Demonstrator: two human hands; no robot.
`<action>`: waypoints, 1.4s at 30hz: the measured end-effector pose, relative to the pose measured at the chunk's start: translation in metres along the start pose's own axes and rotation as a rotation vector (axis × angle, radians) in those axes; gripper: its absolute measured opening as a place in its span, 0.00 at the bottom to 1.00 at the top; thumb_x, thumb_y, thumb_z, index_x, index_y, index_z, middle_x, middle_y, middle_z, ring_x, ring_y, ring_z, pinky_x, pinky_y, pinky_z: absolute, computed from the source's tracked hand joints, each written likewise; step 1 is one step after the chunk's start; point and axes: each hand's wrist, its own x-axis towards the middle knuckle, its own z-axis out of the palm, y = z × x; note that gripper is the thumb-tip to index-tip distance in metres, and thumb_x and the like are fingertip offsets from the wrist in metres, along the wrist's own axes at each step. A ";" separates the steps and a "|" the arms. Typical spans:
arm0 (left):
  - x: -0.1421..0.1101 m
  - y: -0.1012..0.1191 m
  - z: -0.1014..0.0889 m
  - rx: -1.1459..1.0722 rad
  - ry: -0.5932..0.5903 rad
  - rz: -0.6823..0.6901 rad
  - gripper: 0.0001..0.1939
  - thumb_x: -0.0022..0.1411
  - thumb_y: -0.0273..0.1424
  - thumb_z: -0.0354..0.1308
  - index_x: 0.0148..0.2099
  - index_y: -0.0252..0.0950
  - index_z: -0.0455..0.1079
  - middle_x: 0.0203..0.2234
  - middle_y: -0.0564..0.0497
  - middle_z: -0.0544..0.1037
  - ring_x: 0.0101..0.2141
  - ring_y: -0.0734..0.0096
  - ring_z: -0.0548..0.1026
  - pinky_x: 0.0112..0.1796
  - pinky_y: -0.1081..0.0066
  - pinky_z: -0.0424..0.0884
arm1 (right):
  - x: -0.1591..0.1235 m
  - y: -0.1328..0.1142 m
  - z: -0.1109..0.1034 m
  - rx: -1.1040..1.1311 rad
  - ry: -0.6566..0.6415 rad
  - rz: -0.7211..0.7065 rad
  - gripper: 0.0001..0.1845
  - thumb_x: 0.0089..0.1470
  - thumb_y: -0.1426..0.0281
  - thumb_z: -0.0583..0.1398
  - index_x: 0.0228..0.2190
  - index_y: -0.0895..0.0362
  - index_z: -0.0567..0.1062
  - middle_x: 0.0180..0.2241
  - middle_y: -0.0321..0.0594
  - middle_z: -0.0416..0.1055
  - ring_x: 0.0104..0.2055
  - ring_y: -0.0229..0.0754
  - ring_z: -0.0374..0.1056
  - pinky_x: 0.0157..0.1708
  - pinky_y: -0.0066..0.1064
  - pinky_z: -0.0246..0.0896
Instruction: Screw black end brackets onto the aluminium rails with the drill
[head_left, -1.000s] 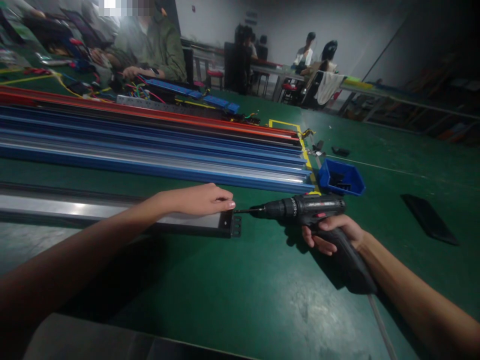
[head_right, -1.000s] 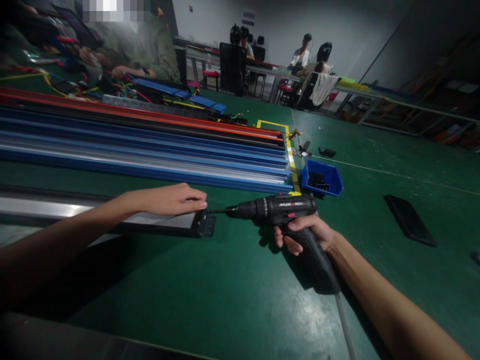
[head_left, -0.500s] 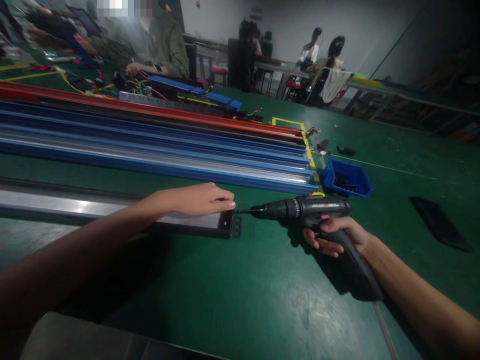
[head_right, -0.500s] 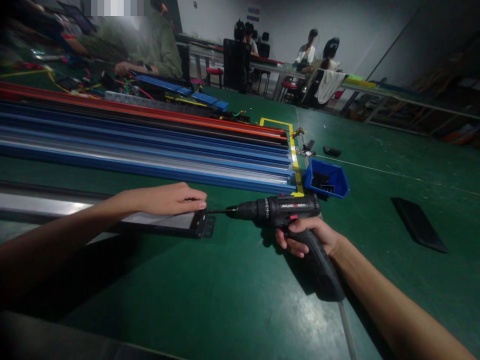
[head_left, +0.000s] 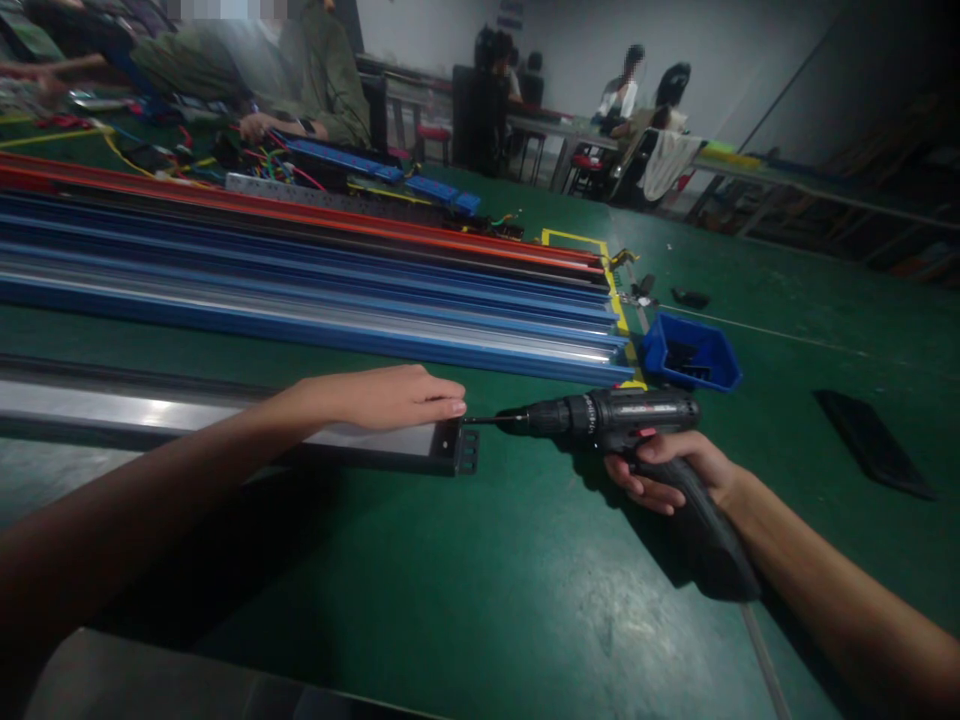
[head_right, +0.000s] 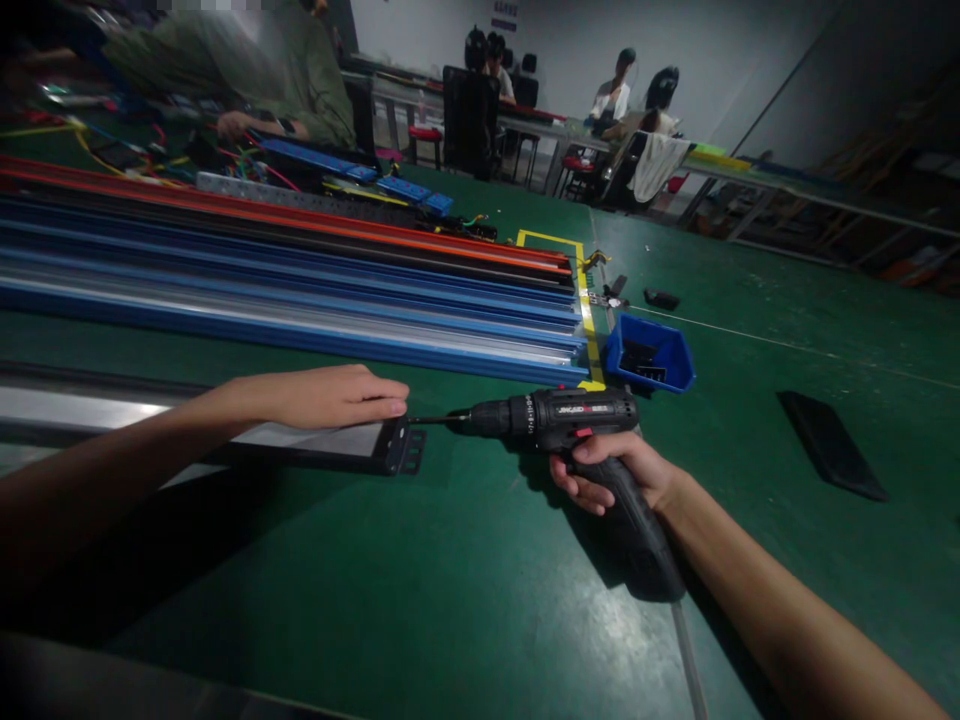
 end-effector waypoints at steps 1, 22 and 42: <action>0.000 0.000 0.000 -0.004 0.001 0.003 0.21 0.74 0.45 0.43 0.33 0.38 0.63 0.24 0.55 0.68 0.27 0.72 0.67 0.31 0.71 0.58 | 0.000 0.000 0.000 0.003 0.005 0.003 0.15 0.56 0.70 0.59 0.37 0.71 0.78 0.29 0.48 0.75 0.15 0.29 0.62 0.21 0.24 0.68; 0.000 0.000 -0.001 -0.009 -0.014 0.010 0.22 0.74 0.45 0.42 0.33 0.38 0.61 0.25 0.56 0.67 0.27 0.73 0.67 0.32 0.72 0.59 | 0.000 -0.001 0.005 -0.018 0.023 0.000 0.16 0.55 0.69 0.59 0.38 0.70 0.79 0.29 0.46 0.75 0.15 0.28 0.60 0.20 0.24 0.66; 0.000 -0.001 0.000 -0.057 0.036 0.008 0.21 0.72 0.45 0.46 0.32 0.37 0.66 0.24 0.55 0.68 0.26 0.72 0.66 0.31 0.72 0.59 | 0.002 0.000 0.002 -0.004 -0.029 -0.022 0.16 0.56 0.70 0.58 0.40 0.70 0.77 0.31 0.47 0.75 0.15 0.28 0.59 0.20 0.24 0.65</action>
